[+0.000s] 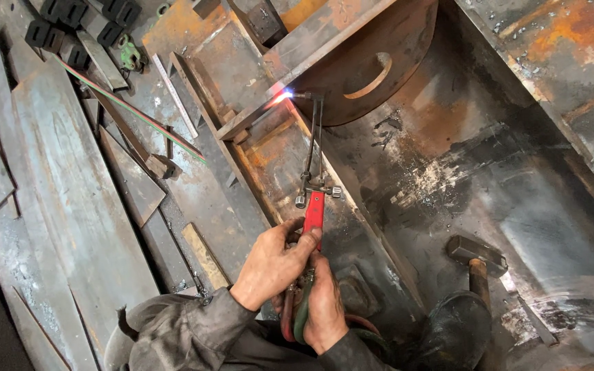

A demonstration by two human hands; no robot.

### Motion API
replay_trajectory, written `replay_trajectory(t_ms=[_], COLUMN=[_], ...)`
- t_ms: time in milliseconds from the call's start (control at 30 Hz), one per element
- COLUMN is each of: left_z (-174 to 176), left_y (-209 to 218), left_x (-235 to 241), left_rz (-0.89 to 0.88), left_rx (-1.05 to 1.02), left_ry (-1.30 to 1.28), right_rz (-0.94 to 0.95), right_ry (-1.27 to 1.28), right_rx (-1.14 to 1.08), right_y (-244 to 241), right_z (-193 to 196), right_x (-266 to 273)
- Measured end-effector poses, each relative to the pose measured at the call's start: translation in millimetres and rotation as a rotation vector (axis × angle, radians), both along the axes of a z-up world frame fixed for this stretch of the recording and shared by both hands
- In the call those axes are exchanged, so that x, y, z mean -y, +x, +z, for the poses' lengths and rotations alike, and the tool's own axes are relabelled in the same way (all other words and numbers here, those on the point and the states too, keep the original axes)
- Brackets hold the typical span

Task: The person uses an oxy-fuel torch to heat and cut a metal structural component on a fabrication floor.

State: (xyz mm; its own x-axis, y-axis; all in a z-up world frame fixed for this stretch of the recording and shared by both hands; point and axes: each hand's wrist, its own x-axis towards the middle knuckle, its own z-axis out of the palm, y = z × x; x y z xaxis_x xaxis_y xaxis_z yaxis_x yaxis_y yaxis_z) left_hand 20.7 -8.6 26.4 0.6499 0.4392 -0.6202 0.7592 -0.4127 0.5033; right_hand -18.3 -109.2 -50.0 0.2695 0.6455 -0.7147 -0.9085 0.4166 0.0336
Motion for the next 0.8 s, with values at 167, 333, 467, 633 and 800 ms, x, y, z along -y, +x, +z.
replay_trajectory(t_ms=[167, 333, 467, 633, 800], left_z=[-2, -1, 6, 0, -7], left_y=[-1, 0, 4, 0, -5], left_x=[-1, -1, 1, -1, -4], left_rz=[0.02, 0.022, 0.038, 0.04, 0.039], left_rx=[-0.027, -0.008, -0.02, -0.014, 0.014], left_ry=[-0.006, -0.011, -0.037, -0.04, -0.038], right_rz=[-0.001, 0.005, -0.006, 0.0, -0.001], right_ry=[0.006, -0.003, -0.009, -0.02, -0.012], right_rx=[-0.009, -0.014, -0.014, -0.044, -0.042], right_y=[0, 0, -1, 2, 2], right_z=[-2, -1, -4, 0, 0], right_x=[1, 0, -1, 0, -1])
